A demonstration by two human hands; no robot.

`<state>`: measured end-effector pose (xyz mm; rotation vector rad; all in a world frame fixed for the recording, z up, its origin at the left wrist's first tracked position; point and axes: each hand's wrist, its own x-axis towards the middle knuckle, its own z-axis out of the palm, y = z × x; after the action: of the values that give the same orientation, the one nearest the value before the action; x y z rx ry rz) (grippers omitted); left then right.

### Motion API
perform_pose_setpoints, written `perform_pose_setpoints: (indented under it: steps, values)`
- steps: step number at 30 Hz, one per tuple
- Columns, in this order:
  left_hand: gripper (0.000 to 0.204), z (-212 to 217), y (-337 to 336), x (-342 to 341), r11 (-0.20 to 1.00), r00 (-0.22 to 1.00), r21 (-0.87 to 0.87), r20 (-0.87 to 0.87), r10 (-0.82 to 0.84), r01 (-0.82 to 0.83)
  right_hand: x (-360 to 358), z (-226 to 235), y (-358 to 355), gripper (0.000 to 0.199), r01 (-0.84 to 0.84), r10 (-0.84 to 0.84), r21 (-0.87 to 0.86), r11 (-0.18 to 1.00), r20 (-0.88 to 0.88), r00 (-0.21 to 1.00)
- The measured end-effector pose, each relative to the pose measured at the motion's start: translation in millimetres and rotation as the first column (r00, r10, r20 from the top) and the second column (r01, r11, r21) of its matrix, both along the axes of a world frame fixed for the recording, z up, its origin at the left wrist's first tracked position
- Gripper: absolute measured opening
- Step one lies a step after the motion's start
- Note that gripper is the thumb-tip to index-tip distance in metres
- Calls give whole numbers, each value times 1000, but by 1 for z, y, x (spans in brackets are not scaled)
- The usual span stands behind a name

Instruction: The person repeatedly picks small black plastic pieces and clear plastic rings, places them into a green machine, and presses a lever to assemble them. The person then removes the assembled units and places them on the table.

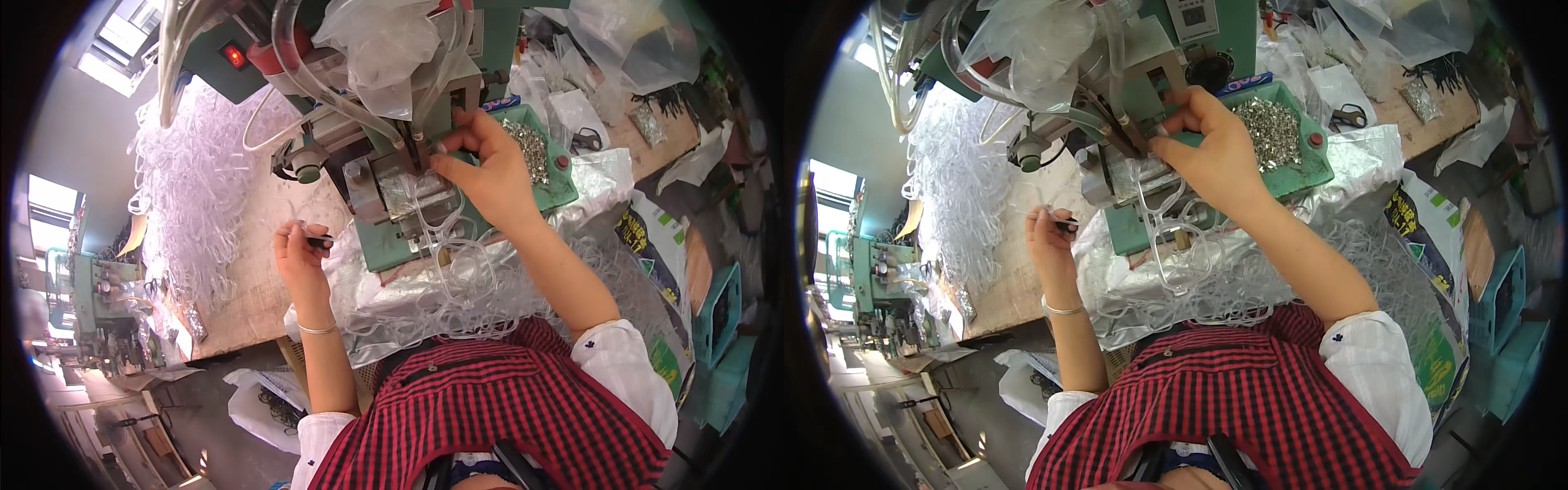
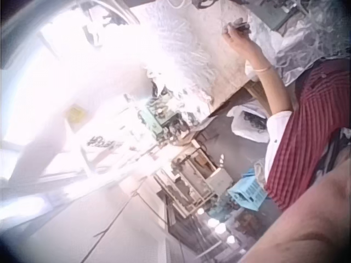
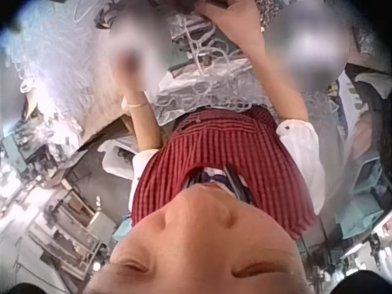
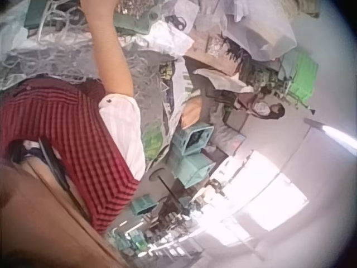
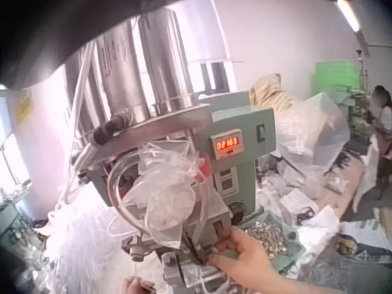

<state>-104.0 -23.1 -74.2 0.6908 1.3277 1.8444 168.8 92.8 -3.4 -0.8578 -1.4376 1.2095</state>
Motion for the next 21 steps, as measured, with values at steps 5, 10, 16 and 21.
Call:
perform_pose_setpoints:
  steps: [5,10,16,21]
  values:
    - [18,113,7,56,843,952,522,-303,41,129,-3,4,0,49,-51,50,-1,999,-103,993]
    - [18,149,42,71,860,732,495,-631,257,124,-15,12,-15,56,-126,107,-79,989,-208,972]
    - [14,151,-15,92,849,885,326,-360,-295,416,25,16,-22,38,2,-20,135,991,133,991]
    - [27,131,-14,119,551,643,-364,210,-737,751,88,-64,24,22,177,-588,598,782,611,530]
